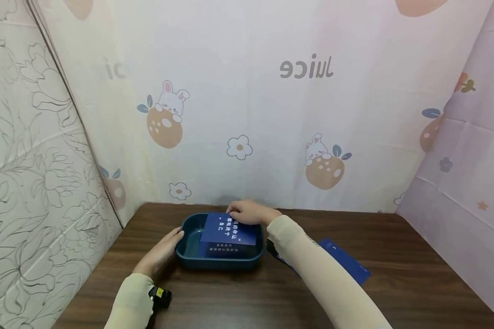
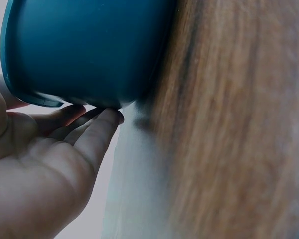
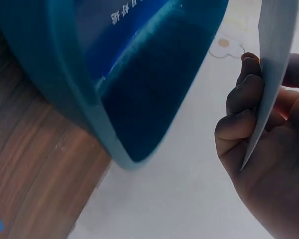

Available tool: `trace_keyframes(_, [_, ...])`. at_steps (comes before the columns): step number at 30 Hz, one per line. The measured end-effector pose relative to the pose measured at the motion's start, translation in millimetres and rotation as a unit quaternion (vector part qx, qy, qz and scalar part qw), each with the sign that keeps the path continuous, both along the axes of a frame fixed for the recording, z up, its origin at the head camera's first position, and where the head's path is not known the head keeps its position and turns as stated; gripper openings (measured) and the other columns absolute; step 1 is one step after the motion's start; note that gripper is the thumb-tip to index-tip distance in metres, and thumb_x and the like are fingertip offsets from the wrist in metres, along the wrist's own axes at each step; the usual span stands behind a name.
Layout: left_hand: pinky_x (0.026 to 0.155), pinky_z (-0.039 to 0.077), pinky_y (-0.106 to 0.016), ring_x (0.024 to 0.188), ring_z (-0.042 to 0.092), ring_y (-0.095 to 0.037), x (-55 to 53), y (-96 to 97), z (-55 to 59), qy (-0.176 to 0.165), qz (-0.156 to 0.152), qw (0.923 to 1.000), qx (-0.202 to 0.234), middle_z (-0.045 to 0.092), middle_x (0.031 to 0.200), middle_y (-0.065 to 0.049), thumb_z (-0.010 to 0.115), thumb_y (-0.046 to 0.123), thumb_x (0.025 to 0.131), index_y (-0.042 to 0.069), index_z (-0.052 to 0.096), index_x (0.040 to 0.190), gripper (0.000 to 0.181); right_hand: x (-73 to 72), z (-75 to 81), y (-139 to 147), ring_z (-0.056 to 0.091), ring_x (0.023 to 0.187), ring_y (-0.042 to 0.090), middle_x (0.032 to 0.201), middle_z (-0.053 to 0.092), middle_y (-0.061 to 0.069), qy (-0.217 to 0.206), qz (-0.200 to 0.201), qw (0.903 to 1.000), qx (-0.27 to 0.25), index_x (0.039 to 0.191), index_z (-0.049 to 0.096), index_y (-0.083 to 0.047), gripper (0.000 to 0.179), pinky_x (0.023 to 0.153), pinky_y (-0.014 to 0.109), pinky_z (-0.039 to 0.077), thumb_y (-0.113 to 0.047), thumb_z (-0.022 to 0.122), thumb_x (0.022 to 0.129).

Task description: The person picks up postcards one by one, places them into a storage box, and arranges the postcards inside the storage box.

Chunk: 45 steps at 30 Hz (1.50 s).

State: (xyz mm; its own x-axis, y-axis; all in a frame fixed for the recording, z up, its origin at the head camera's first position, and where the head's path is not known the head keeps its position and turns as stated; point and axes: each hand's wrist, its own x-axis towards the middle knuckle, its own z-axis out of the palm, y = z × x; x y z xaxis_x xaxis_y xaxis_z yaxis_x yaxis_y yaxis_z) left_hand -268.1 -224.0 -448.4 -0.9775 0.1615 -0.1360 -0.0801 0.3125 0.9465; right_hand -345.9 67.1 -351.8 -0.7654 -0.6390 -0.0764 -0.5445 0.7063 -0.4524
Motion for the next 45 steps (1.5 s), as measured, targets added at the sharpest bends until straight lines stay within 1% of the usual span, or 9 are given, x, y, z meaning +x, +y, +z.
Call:
trace_keyframes(4, [0.116,0.011,-0.062,0.148,0.005,-0.047,-0.2,0.1,-0.2,0.001,-0.002,1.0000,-0.001,0.008,0.162,-0.031,0.035,0.034,0.110,-0.008,0.012,0.156,0.066,-1.3,-4.6,-6.1,0.058,0.099,0.014,0.112,0.065,-0.001,-0.003,0.006,1.0000,0.003,0.121,0.065,-0.016,0.024,0.094,0.037,0.048,-0.021,0.047,0.107])
trace_keyframes(9, [0.116,0.011,-0.062,0.148,0.004,-0.047,1.4,0.0,0.8,0.002,-0.002,1.0000,-0.007,0.008,0.162,-0.031,0.035,0.033,0.110,-0.008,0.012,0.156,0.065,-4.6,-10.3,-13.5,0.057,0.097,0.014,0.110,0.064,-0.001,-0.009,0.001,0.9999,0.015,0.118,0.066,-0.016,0.023,0.092,0.037,0.048,-0.017,0.046,0.107])
trace_keyframes(16, [0.116,0.011,-0.062,0.148,0.005,-0.047,1.6,1.1,1.4,0.003,-0.004,0.9999,-0.009,0.008,0.162,-0.031,0.035,0.034,0.110,-0.008,0.012,0.156,0.066,-5.7,-14.2,-22.6,0.056,0.096,0.013,0.108,0.064,-0.003,-0.023,-0.006,0.9992,0.031,0.118,0.067,-0.018,0.025,0.093,0.036,0.047,-0.017,0.044,0.107])
trace_keyframes(21, [0.116,0.011,-0.062,0.148,0.005,-0.047,-0.1,1.3,1.3,0.002,-0.003,1.0000,-0.009,0.008,0.162,-0.031,0.035,0.034,0.110,-0.008,0.012,0.156,0.066,-4.3,-15.3,-28.1,0.056,0.094,0.015,0.105,0.062,-0.004,-0.047,-0.009,0.9983,0.034,0.116,0.067,-0.018,0.025,0.087,0.035,0.048,-0.017,0.044,0.107])
trace_keyframes(26, [0.115,0.011,-0.063,0.148,0.005,-0.047,-1.4,1.4,0.3,0.001,-0.001,0.9999,-0.011,0.009,0.161,-0.031,0.036,0.034,0.110,-0.009,0.012,0.156,0.067,-3.1,-18.1,-32.5,0.055,0.092,0.015,0.103,0.061,-0.004,-0.060,-0.016,0.9974,0.037,0.114,0.067,-0.019,0.023,0.083,0.033,0.048,-0.018,0.045,0.106])
trace_keyframes(31, [0.115,0.013,-0.063,0.148,0.006,-0.048,0.0,1.6,-0.1,-0.005,0.002,0.9999,-0.011,0.009,0.161,-0.032,0.035,0.033,0.110,-0.008,0.012,0.156,0.066,-5.0,-24.7,-35.6,0.057,0.088,0.015,0.099,0.061,-0.004,-0.080,-0.025,0.9959,0.034,0.110,0.067,-0.020,0.020,0.078,0.033,0.050,-0.019,0.047,0.106])
trace_keyframes(36, [0.115,0.013,-0.063,0.148,0.006,-0.047,1.3,1.6,-0.2,-0.006,-0.002,0.9999,-0.011,0.009,0.162,-0.031,0.036,0.036,0.110,-0.007,0.012,0.156,0.067,-7.2,-28.4,-37.4,0.058,0.086,0.014,0.098,0.060,-0.006,-0.076,-0.028,0.9954,0.051,0.107,0.066,-0.022,0.018,0.078,0.033,0.050,-0.019,0.049,0.105])
trace_keyframes(40, [0.115,0.013,-0.063,0.148,0.006,-0.047,0.9,1.6,0.1,-0.001,-0.002,0.9999,-0.010,0.010,0.162,-0.031,0.036,0.036,0.110,-0.007,0.013,0.156,0.067,-7.1,-28.7,-37.8,0.059,0.087,0.014,0.099,0.060,-0.005,-0.079,-0.033,0.9943,0.064,0.108,0.066,-0.022,0.019,0.079,0.034,0.052,-0.016,0.049,0.105])
trace_keyframes(45, [0.115,0.013,-0.063,0.148,0.007,-0.047,1.1,1.2,0.0,0.002,0.002,0.9999,-0.011,0.011,0.161,-0.031,0.036,0.034,0.110,-0.008,0.015,0.156,0.065,-8.7,-30.5,-37.4,0.058,0.090,0.014,0.100,0.060,-0.005,-0.075,-0.039,0.9933,0.078,0.108,0.066,-0.022,0.018,0.081,0.035,0.051,-0.018,0.049,0.105])
